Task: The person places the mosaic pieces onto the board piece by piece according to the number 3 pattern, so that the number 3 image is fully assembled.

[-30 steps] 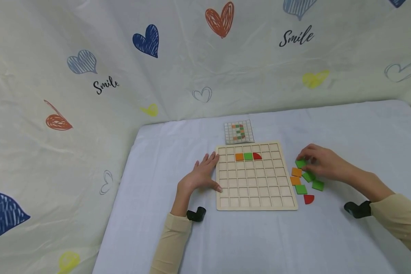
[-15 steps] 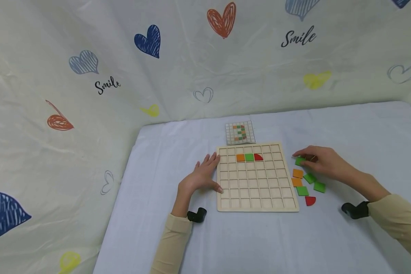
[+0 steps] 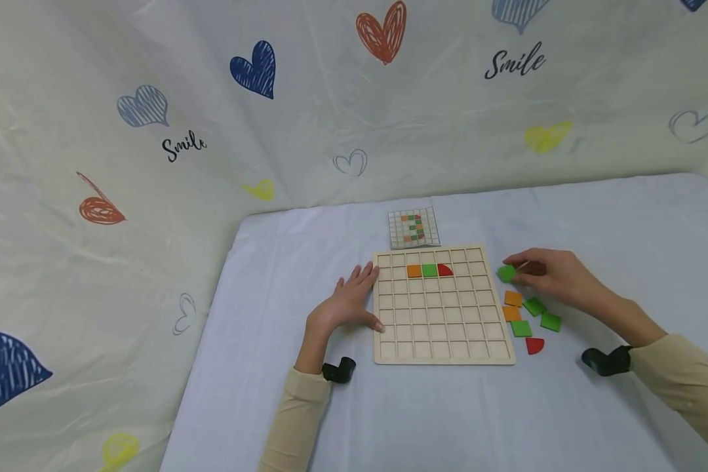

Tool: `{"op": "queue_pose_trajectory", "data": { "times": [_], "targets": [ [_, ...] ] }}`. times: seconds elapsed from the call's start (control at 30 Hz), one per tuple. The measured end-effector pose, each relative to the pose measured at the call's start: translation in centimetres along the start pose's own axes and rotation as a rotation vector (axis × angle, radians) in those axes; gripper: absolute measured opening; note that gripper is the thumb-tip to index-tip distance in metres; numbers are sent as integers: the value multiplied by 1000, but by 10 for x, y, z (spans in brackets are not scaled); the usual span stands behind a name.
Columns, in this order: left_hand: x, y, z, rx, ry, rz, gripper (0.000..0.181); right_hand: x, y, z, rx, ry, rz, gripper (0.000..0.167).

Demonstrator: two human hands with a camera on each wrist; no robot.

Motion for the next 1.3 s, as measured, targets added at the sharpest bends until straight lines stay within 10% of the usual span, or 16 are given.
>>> {"op": "queue_pose_trajectory", "data": {
  "times": [1.3],
  "targets": [
    [-2,-2,1,5,-7,-9,122,-45,-21,35,-69,-73,-37,38]
  ]
}}
Point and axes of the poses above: each hand's wrist, its own y-axis away from the middle knuckle, its own z-axis out of the palm, x = y × z, the point moved 6 cm from there along -y, towards the middle knuckle, and after that the axes turned 8 degrees about x, right-handed, at the moved point
